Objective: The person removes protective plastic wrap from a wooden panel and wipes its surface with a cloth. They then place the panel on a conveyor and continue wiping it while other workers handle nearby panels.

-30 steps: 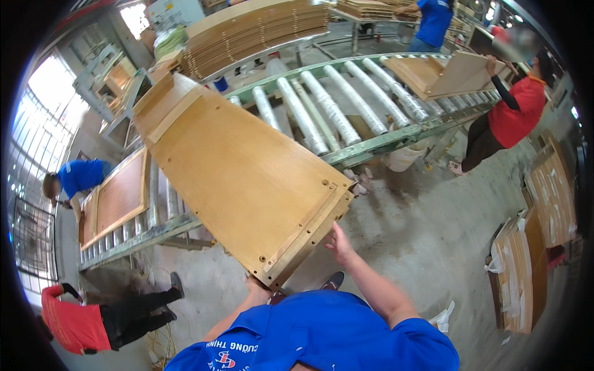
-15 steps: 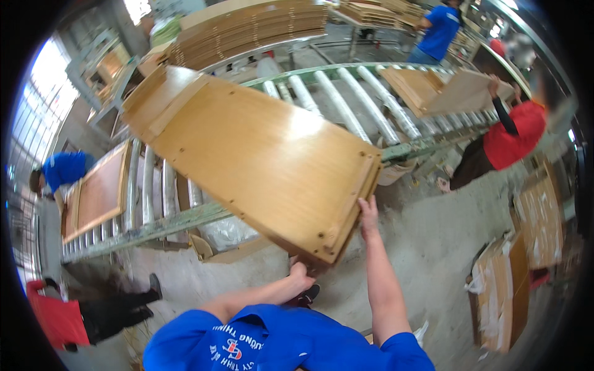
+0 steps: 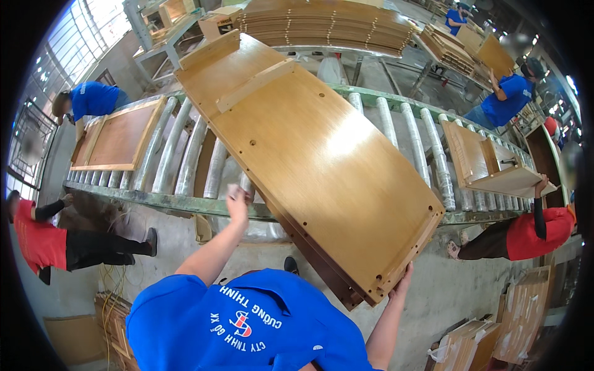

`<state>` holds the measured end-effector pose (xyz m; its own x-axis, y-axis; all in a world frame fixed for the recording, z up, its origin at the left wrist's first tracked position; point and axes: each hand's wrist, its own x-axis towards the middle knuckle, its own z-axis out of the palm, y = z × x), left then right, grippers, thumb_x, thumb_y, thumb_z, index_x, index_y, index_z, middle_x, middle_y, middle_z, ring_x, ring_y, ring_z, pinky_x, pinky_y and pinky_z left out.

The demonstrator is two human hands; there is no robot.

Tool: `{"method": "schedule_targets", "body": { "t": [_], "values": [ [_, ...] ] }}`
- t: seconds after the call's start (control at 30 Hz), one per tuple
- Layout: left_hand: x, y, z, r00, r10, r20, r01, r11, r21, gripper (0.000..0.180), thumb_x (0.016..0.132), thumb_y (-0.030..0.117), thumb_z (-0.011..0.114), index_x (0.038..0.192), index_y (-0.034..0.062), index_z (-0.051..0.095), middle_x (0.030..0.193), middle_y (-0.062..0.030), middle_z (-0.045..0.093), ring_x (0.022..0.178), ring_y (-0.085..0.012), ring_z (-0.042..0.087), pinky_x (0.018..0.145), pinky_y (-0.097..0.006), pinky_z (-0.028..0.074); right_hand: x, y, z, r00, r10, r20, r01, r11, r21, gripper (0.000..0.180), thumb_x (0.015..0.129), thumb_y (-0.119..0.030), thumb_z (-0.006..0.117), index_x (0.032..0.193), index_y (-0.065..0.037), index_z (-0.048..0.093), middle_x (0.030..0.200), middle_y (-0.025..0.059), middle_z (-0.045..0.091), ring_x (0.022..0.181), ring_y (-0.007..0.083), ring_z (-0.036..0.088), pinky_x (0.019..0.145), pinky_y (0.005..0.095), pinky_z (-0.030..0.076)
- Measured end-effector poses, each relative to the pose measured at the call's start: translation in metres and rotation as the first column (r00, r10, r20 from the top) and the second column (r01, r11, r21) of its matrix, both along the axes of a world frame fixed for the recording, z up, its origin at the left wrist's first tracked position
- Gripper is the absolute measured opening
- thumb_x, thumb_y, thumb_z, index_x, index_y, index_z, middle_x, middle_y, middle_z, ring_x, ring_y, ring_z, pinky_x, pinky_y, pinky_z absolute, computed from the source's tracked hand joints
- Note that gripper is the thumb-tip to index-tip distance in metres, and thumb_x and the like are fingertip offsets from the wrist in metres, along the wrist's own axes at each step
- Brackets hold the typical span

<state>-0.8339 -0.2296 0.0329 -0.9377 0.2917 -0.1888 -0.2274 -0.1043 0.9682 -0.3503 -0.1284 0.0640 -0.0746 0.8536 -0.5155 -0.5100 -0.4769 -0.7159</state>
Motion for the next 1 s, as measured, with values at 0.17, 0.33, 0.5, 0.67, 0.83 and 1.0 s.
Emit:
{"method": "schedule_targets", "body": {
  "t": [0.17, 0.33, 0.5, 0.67, 0.83, 1.0],
  "values": [
    [-0.083, 0.055, 0.007, 0.974, 0.152, 0.165, -0.152, 0.988, -0.016, 0.024, 0.088, 0.025, 0.055, 0.101, 0.0058, 0.05, 0.086, -0.0047, 0.06, 0.071, -0.014, 0.056, 0.054, -0.027, 0.041, 0.009, 0.023, -0.004, 0.992, -0.087, 0.095, 0.087, 0.996, -0.001, 0.049, 0.089, -0.038, 0.048, 0.118, 0.001, 0.047, 0.109, 0.0138, 0.057, 0.096, 0.0242, 0.058, 0.08, 0.0371, 0.049],
    [-0.088, 0.103, 0.004, 0.98, 0.187, 0.062, -0.196, 0.957, 0.214, 0.032, 0.087, 0.028, 0.056, 0.111, 0.0062, 0.05, 0.108, -0.008, 0.058, 0.088, -0.0226, 0.059, 0.065, -0.035, 0.049, 0.008, 0.042, -0.001, 0.978, -0.131, 0.16, 0.136, 0.991, -0.021, 0.041, 0.088, -0.033, 0.05, 0.109, 0.004, 0.052, 0.099, 0.0135, 0.061, 0.083, 0.0218, 0.062, 0.072, 0.0335, 0.052],
    [-0.065, 0.116, 0.008, 0.995, 0.099, 0.013, -0.099, 0.968, 0.23, 0.028, 0.088, 0.014, 0.048, 0.115, 0.0045, 0.047, 0.111, -0.012, 0.057, 0.093, -0.0285, 0.059, 0.075, -0.039, 0.051, 0.018, 0.079, 0.002, 0.963, -0.134, 0.235, 0.142, 0.99, -0.016, 0.039, 0.087, -0.032, 0.053, 0.102, 0.004, 0.055, 0.092, 0.0127, 0.062, 0.078, 0.0187, 0.062, 0.068, 0.0313, 0.052],
    [-0.02, 0.16, 0.03, 0.973, 0.231, -0.029, -0.232, 0.972, -0.037, 0.032, 0.088, 0.022, 0.046, 0.116, 0.0048, 0.046, 0.11, -0.0124, 0.056, 0.093, -0.0295, 0.059, 0.076, -0.039, 0.051, 0.034, 0.16, 0.0, 0.947, -0.014, 0.32, 0.023, 0.999, -0.025, 0.039, 0.085, -0.032, 0.056, 0.099, 0.004, 0.057, 0.09, 0.0116, 0.063, 0.075, 0.0171, 0.062, 0.066, 0.0297, 0.051],
    [-0.048, 0.159, 0.003, 0.911, -0.303, 0.279, -0.211, 0.239, 0.948, 0.038, 0.088, 0.029, 0.045, 0.119, 0.0076, 0.046, 0.123, -0.0096, 0.048, 0.11, -0.0285, 0.049, 0.087, -0.045, 0.044, 0.01, 0.285, 0.008, 0.936, 0.135, 0.326, -0.137, 0.99, -0.017, 0.042, 0.083, -0.033, 0.06, 0.098, 0.005, 0.059, 0.089, 0.0109, 0.064, 0.073, 0.0164, 0.062, 0.065, 0.0286, 0.051],
    [-0.019, 0.216, 0.005, 0.876, 0.03, 0.482, -0.482, 0.079, 0.872, 0.043, 0.088, 0.035, 0.042, 0.124, 0.0104, 0.045, 0.13, -0.0094, 0.043, 0.119, -0.0285, 0.041, 0.093, -0.046, 0.038, -0.01, 0.408, 0.006, 0.859, 0.276, 0.431, -0.288, 0.957, -0.038, 0.049, 0.08, -0.038, 0.063, 0.099, 0.007, 0.06, 0.093, 0.0129, 0.064, 0.076, 0.0171, 0.062, 0.067, 0.0292, 0.05]
  ]
}}
